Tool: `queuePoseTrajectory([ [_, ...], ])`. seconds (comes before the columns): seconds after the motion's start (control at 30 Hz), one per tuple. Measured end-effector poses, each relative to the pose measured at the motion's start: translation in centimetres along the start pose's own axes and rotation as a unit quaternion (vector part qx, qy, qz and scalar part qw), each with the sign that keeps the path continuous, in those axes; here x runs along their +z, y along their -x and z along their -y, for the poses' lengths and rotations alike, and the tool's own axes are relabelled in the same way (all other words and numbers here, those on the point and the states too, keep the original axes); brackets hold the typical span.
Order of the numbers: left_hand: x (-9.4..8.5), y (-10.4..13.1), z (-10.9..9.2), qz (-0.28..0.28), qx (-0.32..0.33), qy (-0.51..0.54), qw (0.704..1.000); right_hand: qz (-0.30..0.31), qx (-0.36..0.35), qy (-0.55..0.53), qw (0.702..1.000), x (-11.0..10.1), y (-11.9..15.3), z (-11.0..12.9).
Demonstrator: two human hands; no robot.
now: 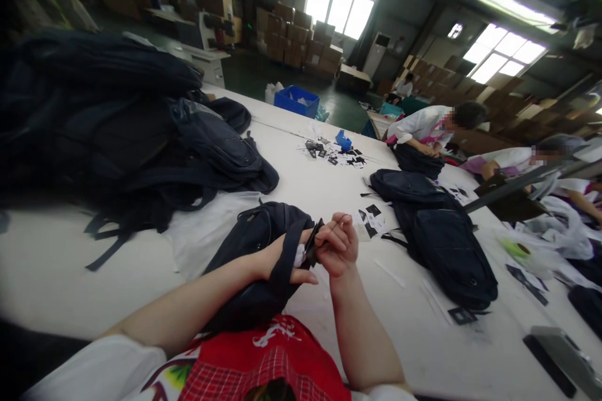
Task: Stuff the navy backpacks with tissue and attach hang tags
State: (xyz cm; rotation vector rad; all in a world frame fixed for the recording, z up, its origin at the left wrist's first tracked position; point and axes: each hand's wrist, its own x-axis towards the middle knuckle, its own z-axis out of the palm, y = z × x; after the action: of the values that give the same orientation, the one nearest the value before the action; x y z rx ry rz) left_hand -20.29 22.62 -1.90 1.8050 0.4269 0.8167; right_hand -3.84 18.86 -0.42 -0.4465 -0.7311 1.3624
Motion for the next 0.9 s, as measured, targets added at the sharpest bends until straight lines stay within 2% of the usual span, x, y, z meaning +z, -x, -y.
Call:
queuePoseTrajectory([
  [0.1,0.8,0.4,0.1,-0.029,0.024,-0.087,0.995,-0.038,0.02,-0.005,0.999,0.4,-0.1,-0.8],
  [0.17,0.9,0.5,0.4,-0.078,0.008,-0.135,0.988,-0.084,0.047,0.05,0.994,0.5,0.1,-0.4],
  [0.23,0.9,0.5,0.7,-0.112,0.0,-0.171,0.979,-0.144,0.036,0.171,0.974,0.3,0.5,0.3],
  [0.3,0.8,0.4,0.9,-0.123,0.003,-0.198,0.972,-0.187,0.008,0.323,0.928,0.0,0.9,1.0],
  [0.4,1.1,0.1,0.9,-0.1,0.002,-0.243,0.965,-0.154,0.043,0.488,0.858,-0.4,1.5,1.3],
  [0.47,1.7,-0.2,0.8,-0.066,-0.004,-0.276,0.959,-0.114,0.077,0.541,0.829,-0.5,1.7,1.1],
  [0.57,2.5,-0.4,1.0,-0.017,-0.001,-0.274,0.962,-0.106,0.087,0.566,0.813,-0.7,1.6,0.8],
  [0.63,2.5,-0.5,1.2,0.003,0.009,-0.228,0.974,-0.116,0.074,0.563,0.815,-1.0,1.5,1.0],
  [0.7,2.1,-0.5,1.3,0.02,0.018,-0.166,0.986,-0.133,0.048,0.583,0.8,-1.2,1.7,1.8],
  [0.73,1.8,-0.5,1.3,0.026,0.02,-0.139,0.99,-0.14,0.033,0.608,0.781,-1.2,1.8,2.5],
  [0.8,1.2,-0.5,1.1,0.038,0.003,-0.11,0.993,-0.139,0.008,0.678,0.722,-1.1,2.3,4.3],
  [0.9,0.2,-0.6,0.5,0.075,-0.042,-0.11,0.99,-0.085,0.011,0.77,0.632,-0.9,2.7,7.2],
])
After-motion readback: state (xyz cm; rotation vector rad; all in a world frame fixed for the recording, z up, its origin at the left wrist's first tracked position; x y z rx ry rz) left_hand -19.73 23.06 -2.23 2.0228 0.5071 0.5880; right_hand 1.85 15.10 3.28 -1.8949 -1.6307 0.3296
